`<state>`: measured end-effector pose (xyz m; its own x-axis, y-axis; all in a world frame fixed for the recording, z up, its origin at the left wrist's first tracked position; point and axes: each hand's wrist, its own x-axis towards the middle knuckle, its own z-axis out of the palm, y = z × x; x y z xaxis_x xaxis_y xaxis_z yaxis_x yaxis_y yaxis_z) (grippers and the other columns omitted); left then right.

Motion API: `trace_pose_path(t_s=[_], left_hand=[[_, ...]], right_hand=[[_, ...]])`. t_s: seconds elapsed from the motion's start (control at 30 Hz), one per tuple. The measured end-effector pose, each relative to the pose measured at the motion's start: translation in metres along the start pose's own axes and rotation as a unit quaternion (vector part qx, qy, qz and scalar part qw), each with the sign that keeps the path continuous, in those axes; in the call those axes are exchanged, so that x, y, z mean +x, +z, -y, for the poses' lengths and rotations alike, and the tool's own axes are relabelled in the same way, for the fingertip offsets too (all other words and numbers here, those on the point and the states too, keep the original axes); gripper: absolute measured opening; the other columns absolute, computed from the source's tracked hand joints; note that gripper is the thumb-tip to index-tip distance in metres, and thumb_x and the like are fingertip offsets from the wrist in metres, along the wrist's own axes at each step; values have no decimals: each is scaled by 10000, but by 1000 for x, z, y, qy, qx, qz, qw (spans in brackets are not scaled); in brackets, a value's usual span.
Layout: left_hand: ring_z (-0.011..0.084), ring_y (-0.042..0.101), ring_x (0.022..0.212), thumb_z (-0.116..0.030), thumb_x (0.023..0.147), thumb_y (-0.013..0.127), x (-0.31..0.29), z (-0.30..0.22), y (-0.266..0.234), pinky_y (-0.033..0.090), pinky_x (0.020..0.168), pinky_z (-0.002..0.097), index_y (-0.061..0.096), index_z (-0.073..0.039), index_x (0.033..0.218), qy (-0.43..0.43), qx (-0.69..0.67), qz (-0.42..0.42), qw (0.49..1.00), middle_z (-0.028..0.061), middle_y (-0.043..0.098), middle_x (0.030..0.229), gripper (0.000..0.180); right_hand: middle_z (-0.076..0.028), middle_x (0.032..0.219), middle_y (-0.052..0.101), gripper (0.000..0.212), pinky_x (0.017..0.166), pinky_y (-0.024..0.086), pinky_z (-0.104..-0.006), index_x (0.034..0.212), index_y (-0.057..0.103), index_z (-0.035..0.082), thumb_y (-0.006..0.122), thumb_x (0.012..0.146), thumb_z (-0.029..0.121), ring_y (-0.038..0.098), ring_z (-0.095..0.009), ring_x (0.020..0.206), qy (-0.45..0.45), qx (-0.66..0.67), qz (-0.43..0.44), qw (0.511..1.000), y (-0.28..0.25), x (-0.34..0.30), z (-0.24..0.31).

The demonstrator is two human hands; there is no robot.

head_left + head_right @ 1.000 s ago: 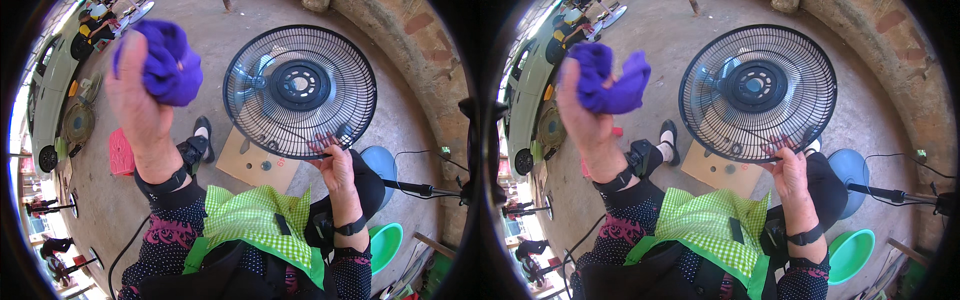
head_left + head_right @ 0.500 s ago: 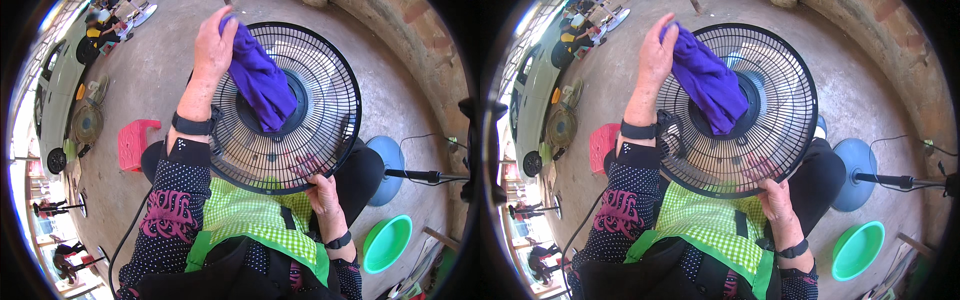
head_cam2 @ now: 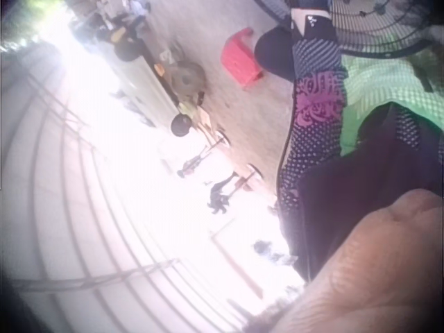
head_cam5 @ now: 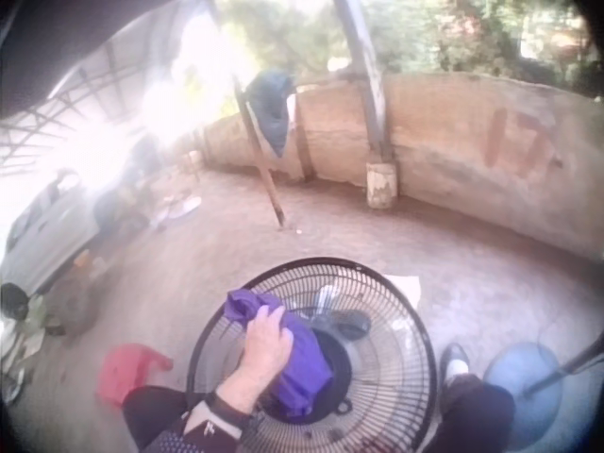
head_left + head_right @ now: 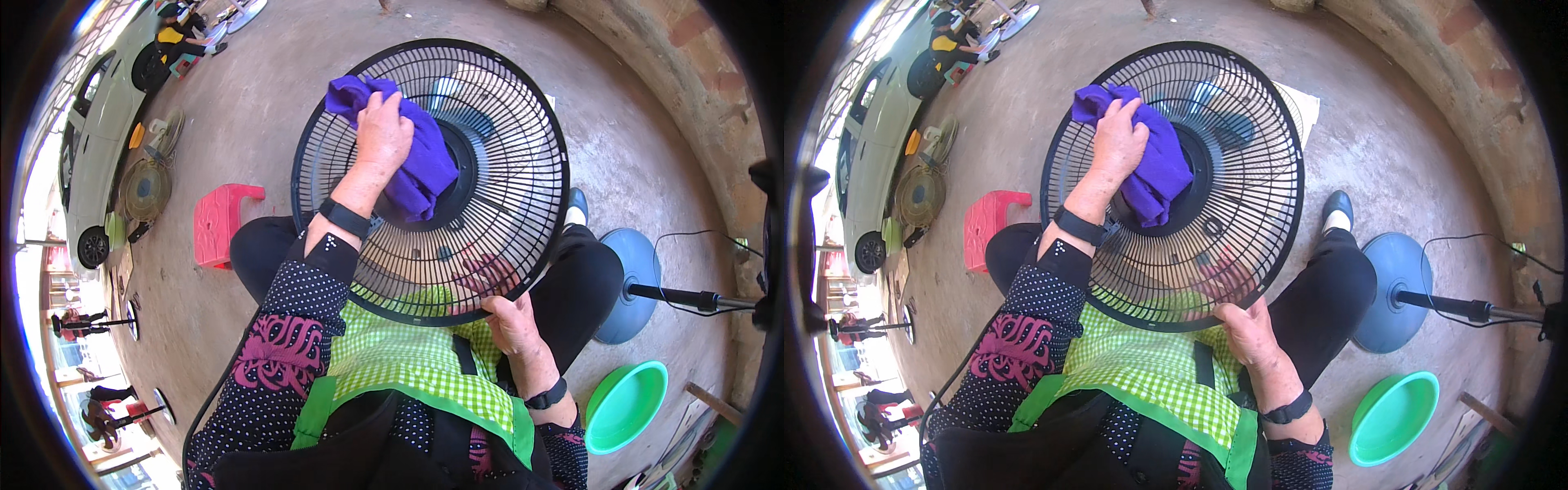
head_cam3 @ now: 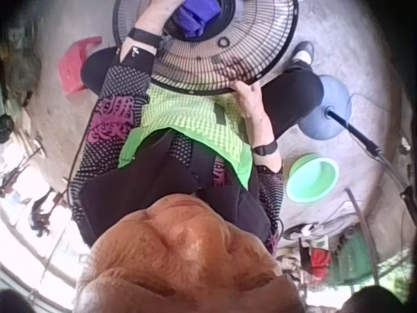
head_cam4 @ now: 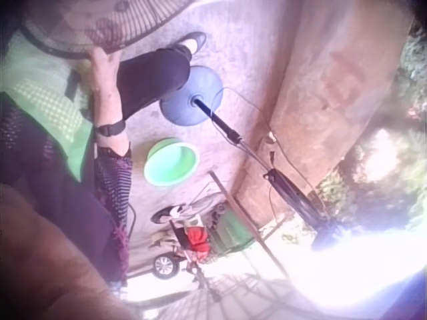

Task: The person wipes the fan cage and blades with a purple cloth while seated on the floor. They handle the front and rear cages and the fan blade assembly, wiping each part thoroughly before placing them back on a cardboard sheet.

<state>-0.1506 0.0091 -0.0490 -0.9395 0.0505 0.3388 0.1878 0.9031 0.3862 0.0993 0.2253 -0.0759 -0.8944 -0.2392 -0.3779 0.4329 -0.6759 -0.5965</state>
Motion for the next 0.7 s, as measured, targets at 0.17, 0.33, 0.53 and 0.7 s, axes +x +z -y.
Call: trace_pose_path(t_s=[0.17,0.33,0.53,0.7], left_hand=[[450,619,1013,-64,778,558,-8,-28,-7,500,918,469,650,15,1164,135,-91,-30,986,269,612,1177,405],[370,546,1057,-41,765,557,-78,-80,-16,468,938,439,604,-6,1192,290,-96,87,948,188,562,1239,431],[345,521,1087,-21,714,708,-155,-68,-67,479,878,436,585,-77,1212,211,-162,296,917,130,534,1290,516],[284,529,1081,-53,731,679,-176,-32,-120,485,839,422,655,-101,1118,172,-57,539,823,55,557,1290,391]], right_hand=[[-77,1330,578,656,1037,428,-352,1431,436,2,548,788,-62,560,-201,1210,1,-86,-27,996,-2,0,1],[-99,1239,635,637,975,488,-358,1375,479,-20,535,743,-65,615,-219,1133,-7,-79,-47,996,2,0,-4],[-130,1235,643,608,956,538,-423,1337,510,-45,521,729,-63,628,-268,1145,-26,-77,-58,995,6,-5,-10],[-177,1235,626,586,773,623,-521,1344,474,-56,496,759,-71,645,-311,1106,48,-25,-47,997,8,-9,-9]])
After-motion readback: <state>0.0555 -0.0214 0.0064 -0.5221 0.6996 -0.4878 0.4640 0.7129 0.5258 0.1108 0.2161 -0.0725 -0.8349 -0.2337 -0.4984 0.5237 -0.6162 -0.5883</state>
